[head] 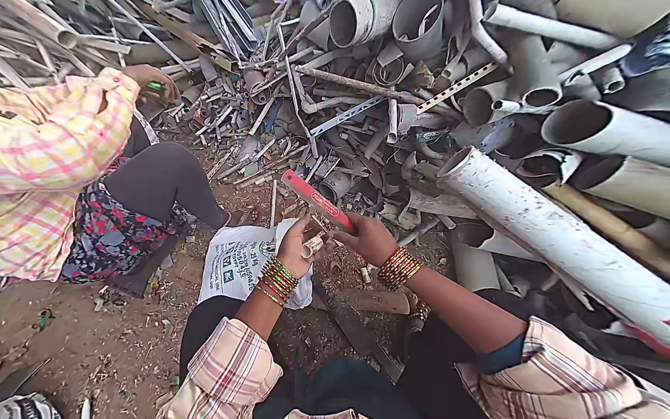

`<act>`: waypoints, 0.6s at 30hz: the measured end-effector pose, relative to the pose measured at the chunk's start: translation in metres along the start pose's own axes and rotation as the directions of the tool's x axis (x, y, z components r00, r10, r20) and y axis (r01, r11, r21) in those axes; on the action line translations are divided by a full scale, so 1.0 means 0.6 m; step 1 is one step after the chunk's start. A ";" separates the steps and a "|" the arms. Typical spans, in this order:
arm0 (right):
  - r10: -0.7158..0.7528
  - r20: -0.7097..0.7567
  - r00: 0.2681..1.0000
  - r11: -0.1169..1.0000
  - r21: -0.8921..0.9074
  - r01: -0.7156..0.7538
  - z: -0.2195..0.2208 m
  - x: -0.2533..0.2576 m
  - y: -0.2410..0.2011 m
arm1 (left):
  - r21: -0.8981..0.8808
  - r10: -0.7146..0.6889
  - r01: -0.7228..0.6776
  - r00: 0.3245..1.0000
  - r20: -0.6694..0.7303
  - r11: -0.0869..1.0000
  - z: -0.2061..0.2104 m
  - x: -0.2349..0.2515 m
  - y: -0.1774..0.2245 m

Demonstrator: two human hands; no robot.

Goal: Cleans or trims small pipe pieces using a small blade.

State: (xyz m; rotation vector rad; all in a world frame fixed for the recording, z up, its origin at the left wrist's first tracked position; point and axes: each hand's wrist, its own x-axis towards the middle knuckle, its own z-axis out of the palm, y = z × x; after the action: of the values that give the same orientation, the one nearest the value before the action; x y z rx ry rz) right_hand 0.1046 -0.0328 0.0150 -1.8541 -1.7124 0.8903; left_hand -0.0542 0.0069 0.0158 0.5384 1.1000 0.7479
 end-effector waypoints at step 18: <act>-0.035 -0.039 0.999 0.987 0.154 0.040 0.040 -0.103 -0.012 | 0.588 0.323 -0.513 0.856 0.403 0.626 -0.041 -0.061 -0.045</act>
State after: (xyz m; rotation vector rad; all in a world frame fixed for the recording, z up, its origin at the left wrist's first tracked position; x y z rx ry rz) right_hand 0.0814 -0.0955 0.0130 -1.7212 -1.6036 0.9401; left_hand -0.0791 -0.0378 0.0094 1.5429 0.9824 0.6270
